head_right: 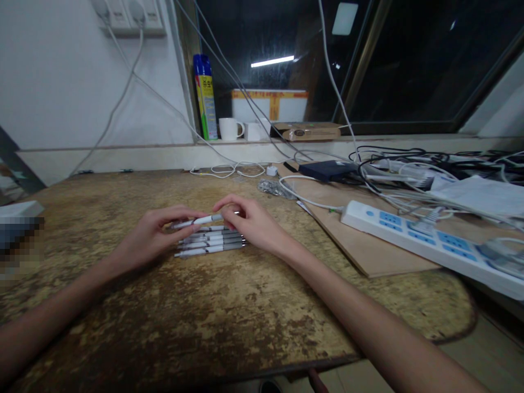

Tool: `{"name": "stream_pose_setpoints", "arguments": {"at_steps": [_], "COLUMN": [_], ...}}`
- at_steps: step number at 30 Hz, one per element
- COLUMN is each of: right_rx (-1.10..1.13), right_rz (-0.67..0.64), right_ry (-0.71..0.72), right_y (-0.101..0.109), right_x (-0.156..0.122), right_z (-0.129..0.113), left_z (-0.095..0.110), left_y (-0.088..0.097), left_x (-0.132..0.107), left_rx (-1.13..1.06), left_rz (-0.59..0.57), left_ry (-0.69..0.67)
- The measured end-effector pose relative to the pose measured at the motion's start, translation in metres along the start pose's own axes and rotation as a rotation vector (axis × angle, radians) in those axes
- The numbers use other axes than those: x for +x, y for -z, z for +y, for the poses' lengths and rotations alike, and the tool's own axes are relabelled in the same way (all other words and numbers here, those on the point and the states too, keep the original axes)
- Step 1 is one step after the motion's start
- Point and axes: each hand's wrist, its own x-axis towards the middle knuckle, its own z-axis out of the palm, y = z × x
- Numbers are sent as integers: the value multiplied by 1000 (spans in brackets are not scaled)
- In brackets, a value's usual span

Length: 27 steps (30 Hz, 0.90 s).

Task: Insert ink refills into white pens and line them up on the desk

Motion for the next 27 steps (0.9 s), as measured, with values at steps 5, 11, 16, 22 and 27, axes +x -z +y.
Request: {"name": "stream_pose_setpoints", "arguments": {"at_steps": [5,11,16,22,27], "right_rx": [17,41,109,173,-5], "right_rz": [-25,-21,-24,-79,0], "right_ry": [-32,-55,-78,-83,55], "right_y": [-1,-2,-2,-10,-15], "right_x": [-1,-2,-1,-1,1], "right_z": [1,-4,-7,-1,-2], "left_z": [-1,-1,4,2,-7], "left_y": [0,1,5,2,-5], "left_x": [0,-1,1,5,7], "left_rx": [0,43,-68,-416,-766], "left_rz": [7,35,81,260,298], "left_ry": [-3,-36,93,365,351]}}
